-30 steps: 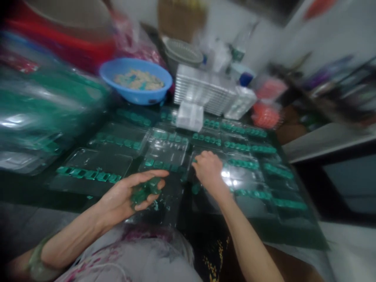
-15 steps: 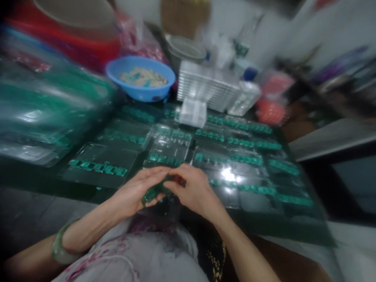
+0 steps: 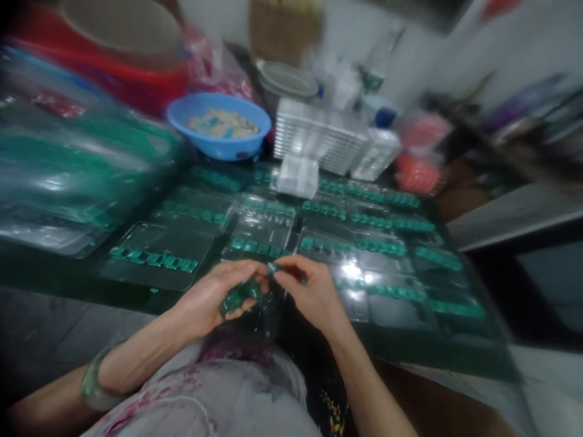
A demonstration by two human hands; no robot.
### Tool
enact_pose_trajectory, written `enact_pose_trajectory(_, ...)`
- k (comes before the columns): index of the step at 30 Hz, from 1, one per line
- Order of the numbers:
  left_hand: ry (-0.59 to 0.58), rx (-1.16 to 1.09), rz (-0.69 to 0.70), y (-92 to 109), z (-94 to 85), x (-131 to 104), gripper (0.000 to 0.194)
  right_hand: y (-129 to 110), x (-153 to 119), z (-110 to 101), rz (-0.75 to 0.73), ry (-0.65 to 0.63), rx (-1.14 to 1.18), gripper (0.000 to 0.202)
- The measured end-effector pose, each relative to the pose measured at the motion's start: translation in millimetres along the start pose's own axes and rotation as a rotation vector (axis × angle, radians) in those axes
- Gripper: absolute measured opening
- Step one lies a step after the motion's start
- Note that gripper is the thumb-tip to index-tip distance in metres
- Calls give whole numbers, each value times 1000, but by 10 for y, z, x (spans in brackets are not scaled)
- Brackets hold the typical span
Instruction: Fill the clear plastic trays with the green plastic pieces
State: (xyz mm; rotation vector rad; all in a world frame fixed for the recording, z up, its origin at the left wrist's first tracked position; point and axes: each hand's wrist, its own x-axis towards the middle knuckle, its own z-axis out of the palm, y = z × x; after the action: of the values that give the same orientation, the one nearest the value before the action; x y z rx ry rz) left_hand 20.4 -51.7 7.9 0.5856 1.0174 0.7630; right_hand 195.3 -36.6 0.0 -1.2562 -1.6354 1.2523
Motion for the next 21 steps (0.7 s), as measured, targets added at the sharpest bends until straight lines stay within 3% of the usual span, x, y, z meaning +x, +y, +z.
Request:
enact_pose_trajectory(4,19,40,92,-57,16,18,20,104,-58,28,52,33,193,16)
enact_pose_trajectory(21,70,55,173,-224,59,63,26,190,-110,185,49,145,324,13)
